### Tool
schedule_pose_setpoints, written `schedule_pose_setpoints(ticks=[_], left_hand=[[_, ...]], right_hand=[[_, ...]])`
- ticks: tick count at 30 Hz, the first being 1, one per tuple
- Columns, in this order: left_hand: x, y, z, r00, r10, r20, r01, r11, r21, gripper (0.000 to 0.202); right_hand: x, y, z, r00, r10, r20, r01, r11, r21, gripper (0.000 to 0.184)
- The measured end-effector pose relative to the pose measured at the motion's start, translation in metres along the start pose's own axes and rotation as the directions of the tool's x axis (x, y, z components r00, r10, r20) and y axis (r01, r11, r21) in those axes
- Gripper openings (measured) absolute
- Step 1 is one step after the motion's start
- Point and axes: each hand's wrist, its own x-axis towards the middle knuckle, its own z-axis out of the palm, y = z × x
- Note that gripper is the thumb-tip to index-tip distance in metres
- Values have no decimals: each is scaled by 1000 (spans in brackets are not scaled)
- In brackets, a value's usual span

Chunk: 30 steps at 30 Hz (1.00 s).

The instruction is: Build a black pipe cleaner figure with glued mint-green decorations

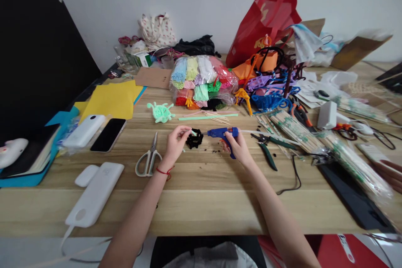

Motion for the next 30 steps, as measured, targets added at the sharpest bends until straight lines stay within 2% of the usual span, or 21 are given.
schedule_pose_setpoints(ticks=[23,30], left_hand=[[0,-1,0,999,11,33,-12,1000,17,16],[0,0,1,999,11,42,-12,1000,26,17]], right_hand=[[0,-2,-2,996,-88,0,87,989,-123,32],[-5,-8,-4,990,-141,-4,133,942,-307,32]])
